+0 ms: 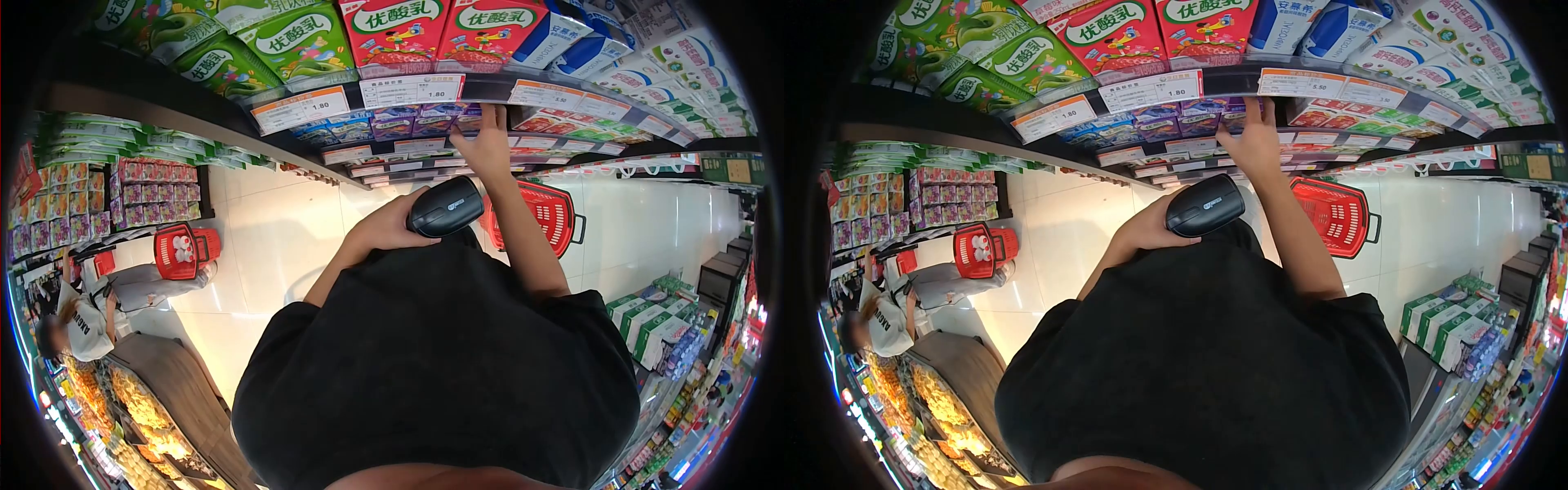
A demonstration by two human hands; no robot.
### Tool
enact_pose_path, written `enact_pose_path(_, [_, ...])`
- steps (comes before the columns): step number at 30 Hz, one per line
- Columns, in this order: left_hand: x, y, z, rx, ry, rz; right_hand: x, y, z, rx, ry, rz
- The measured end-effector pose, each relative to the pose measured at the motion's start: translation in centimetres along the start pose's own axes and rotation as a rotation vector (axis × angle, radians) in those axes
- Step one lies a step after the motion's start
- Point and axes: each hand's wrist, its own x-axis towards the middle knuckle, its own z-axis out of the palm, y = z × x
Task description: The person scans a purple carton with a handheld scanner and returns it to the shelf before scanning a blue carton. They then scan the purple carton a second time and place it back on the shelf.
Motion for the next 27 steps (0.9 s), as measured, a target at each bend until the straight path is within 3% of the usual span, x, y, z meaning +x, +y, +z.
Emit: enact_pose_path(27, [-0.22, 0.32, 0.35, -0.039, 0.029, 0.002, 0.06, 0.70, 0.65, 0.065, 0.087, 0.070])
